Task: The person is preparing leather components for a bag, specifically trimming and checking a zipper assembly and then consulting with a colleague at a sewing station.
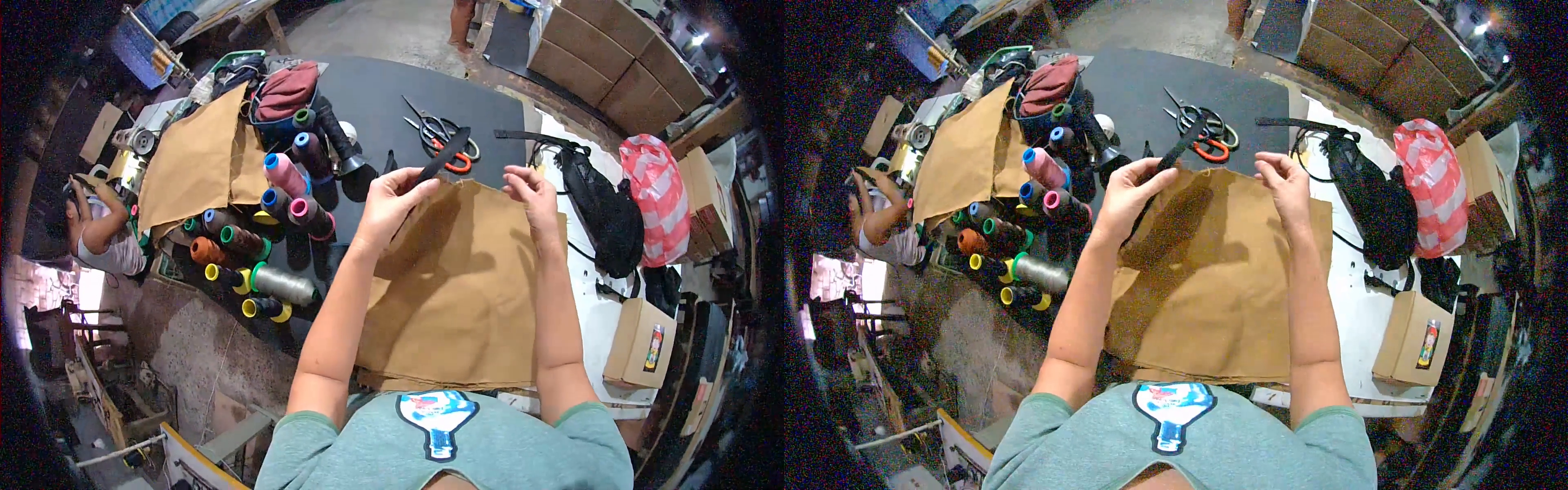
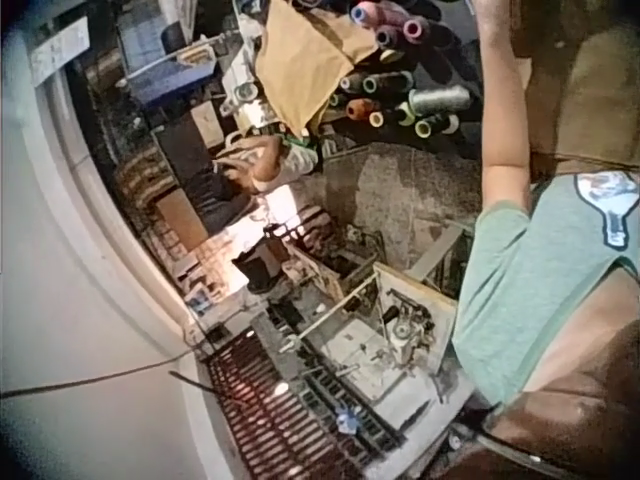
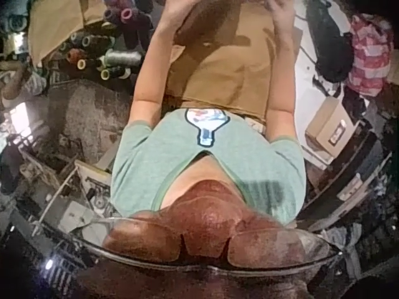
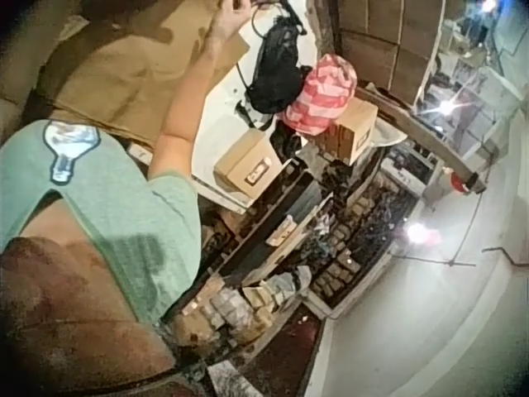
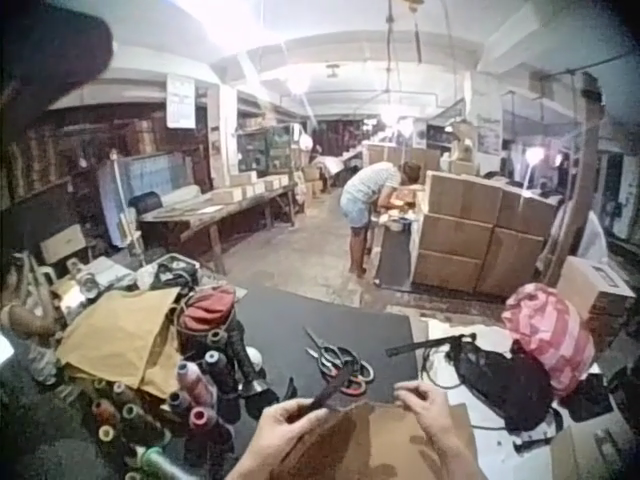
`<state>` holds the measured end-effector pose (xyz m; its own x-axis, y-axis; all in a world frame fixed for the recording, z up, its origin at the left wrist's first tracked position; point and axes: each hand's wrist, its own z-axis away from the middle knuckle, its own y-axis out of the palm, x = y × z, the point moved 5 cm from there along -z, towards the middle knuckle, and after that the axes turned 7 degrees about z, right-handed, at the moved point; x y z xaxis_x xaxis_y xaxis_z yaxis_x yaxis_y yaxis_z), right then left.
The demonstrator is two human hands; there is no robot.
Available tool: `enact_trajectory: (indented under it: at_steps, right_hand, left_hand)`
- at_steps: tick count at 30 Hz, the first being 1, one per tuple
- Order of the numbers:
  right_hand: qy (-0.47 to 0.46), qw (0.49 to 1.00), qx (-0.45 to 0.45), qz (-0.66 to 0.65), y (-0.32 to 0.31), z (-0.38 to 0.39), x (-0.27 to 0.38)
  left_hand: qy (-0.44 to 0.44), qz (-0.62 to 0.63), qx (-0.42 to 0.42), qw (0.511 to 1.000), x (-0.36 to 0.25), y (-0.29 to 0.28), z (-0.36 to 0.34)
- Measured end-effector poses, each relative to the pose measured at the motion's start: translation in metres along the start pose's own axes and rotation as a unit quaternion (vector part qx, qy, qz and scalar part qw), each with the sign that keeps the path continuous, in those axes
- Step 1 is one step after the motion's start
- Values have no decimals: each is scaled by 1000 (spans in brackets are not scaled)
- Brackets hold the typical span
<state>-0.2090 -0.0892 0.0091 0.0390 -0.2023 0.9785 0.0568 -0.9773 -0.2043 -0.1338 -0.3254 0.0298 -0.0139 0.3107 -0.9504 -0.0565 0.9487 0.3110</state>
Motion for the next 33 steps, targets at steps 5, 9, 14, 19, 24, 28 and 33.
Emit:
enact_trajectory:
  at_steps: [5,9,14,19,24,28,33]
  right_hand:
    - [-102,990,-1,99,32,-43,-13]
    - [-248,928,65,271,90,-93,-8]
    - [-150,861,117,471,137,-141,-36]
    - [-53,857,37,511,143,-187,-61]
    - [-59,836,104,535,146,-190,-53]
    - [-92,869,90,478,120,-186,-46]
    - [28,969,178,170,69,-165,-39]
  left_hand:
    - [-11,-1,15,1000,-5,-7,-8]
    - [2,-28,9,1000,-11,-15,-14]
    - [0,19,8,1000,2,-12,-27]
    - [-33,62,17,997,9,-18,-35]
    - [-65,54,-17,996,4,-21,-31]
    - [46,-64,-54,995,-9,-13,-32]
    - [58,-123,-119,984,-10,-5,-35]
